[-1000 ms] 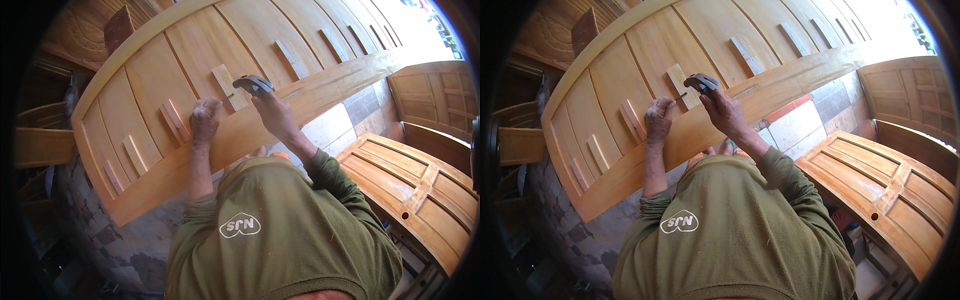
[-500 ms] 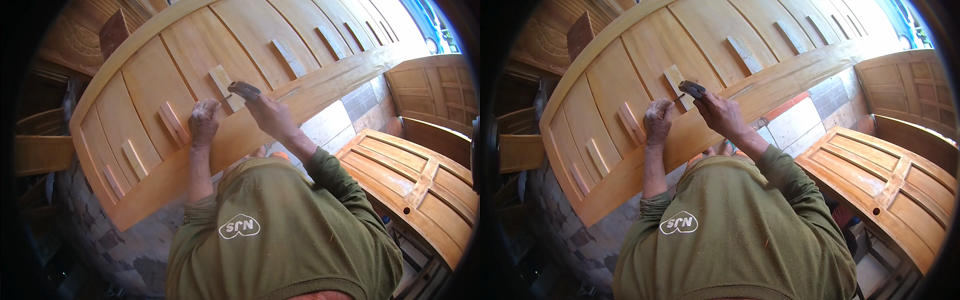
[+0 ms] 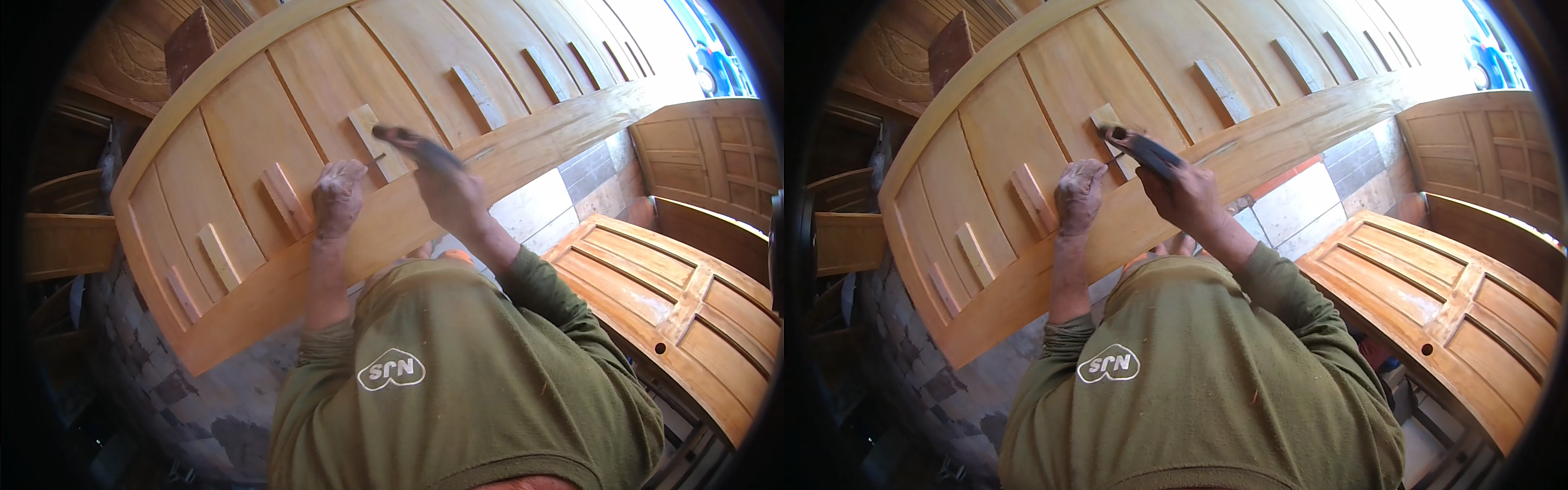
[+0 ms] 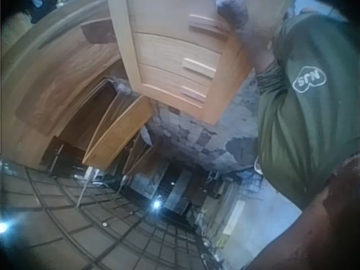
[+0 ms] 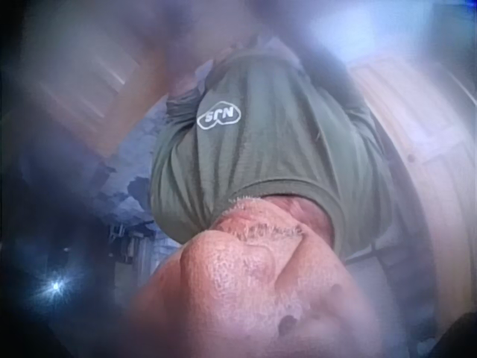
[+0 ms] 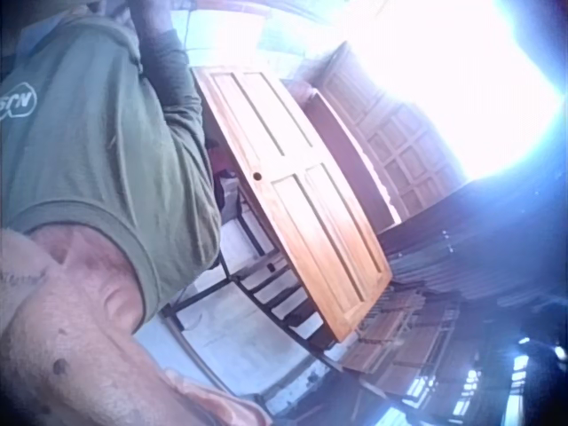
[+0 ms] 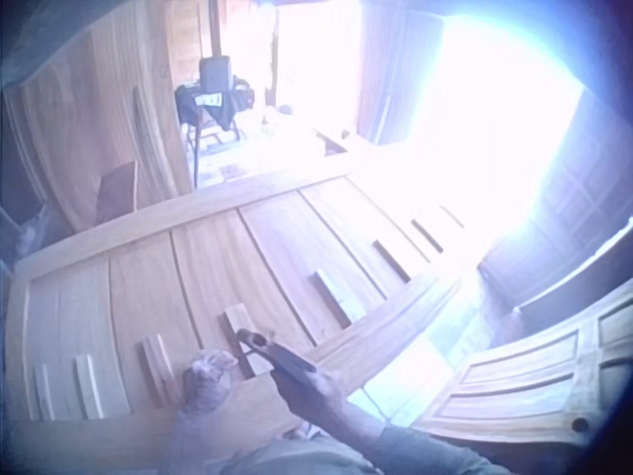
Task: The person nails wooden strips onto a large wooden door using a hammer.
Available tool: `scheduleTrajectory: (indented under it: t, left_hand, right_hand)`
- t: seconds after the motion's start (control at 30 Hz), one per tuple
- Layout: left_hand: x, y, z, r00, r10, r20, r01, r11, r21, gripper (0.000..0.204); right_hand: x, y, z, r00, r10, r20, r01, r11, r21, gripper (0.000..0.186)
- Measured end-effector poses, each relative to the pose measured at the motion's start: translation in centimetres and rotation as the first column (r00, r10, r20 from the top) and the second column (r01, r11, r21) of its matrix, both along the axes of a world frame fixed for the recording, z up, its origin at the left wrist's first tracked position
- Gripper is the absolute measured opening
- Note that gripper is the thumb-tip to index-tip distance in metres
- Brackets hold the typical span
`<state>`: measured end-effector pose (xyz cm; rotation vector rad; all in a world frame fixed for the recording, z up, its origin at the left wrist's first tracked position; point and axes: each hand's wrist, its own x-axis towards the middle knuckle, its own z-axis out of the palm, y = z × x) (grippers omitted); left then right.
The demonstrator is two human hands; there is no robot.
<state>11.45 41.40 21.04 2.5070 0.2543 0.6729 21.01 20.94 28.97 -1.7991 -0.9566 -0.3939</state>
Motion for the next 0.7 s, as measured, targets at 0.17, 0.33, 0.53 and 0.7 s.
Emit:
scheduleTrajectory:
  t: [0.17, 0.33, 0.53, 0.7]
  left_hand:
    - [0.2, 0.2, -0.4, 0.999, -0.021, 0.026, 0.021, 1.000, 0.009, 0.006]
    - [0.1, 0.5, -0.4, 0.999, -0.002, 0.052, 0.005, 0.999, -0.054, 0.007]
    - [-0.6, 0.5, 0.3, 0.971, 0.241, -0.008, -0.226, 0.899, -0.376, 0.011]
    - [-0.6, 0.1, -0.4, 0.937, 0.338, -0.093, -0.342, 0.826, -0.449, 0.014]
  right_hand:
    - [0.9, -1.1, -2.6, 0.986, -0.059, -0.155, -0.019, 0.889, -0.457, 0.029]
    - [1.6, -2.4, -2.2, 0.988, -0.099, -0.118, 0.072, 0.975, -0.210, 0.029]
    - [-0.5, -6.8, 0.2, 0.352, -0.054, -0.935, 0.176, 0.984, 0.009, 0.043]
    - [-3.4, -11.5, 1.5, 0.662, -0.083, -0.745, 0.263, 0.956, 0.127, 0.041]
